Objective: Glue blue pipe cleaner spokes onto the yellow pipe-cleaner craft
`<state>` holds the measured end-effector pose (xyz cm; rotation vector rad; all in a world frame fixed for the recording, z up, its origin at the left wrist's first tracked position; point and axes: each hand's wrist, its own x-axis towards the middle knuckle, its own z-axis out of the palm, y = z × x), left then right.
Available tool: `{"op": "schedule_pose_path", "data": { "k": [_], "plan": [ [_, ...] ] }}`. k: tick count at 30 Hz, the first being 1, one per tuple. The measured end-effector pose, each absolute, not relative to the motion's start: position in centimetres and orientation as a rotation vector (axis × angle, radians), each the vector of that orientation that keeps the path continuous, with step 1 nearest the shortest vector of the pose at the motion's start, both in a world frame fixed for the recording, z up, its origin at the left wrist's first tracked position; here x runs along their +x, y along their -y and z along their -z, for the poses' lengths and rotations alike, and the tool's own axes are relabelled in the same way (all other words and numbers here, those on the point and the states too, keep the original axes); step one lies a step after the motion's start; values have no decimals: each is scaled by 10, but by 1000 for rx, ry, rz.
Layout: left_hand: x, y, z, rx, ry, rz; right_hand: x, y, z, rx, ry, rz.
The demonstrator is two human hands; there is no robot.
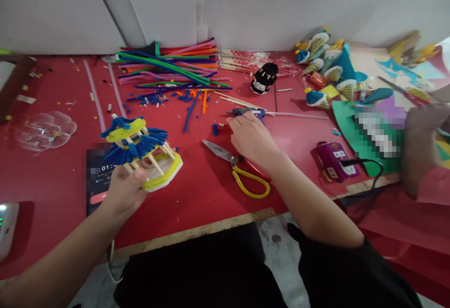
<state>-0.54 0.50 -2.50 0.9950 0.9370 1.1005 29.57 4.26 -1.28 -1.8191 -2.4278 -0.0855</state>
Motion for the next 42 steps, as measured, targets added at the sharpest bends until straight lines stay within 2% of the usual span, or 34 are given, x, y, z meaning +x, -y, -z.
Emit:
{"op": "schedule_pose_path", "data": {
  "k": [5,9,14,17,19,25,32,42],
  "plan": [
    [-6,-7,31,1011,-914,-1072,286,-56,14,-1875,2440,16],
    [-4,-6,30,1037,-888,-1086,273,-45,-3,-1837,2083,-161],
    [4,-3,10,1112,-929,-1063,237,-12,-26,-1478,1620,-746],
    [8,-3,5,1237,-980,-1155,222,1,-23,-1180,1297,-1256],
    [10,-4,8,1316,-999,-1203,219,6,-15,-1059,1157,-1414],
    [11,-3,20,1457,-958,-1174,224,11,3,-973,1249,-1289],
    [11,-2,12,1503,-991,-1145,221,9,-13,-853,873,-1810],
    [8,-1,23,1560,-1010,-1249,215,16,-8,-866,859,-1850]
  ]
}}
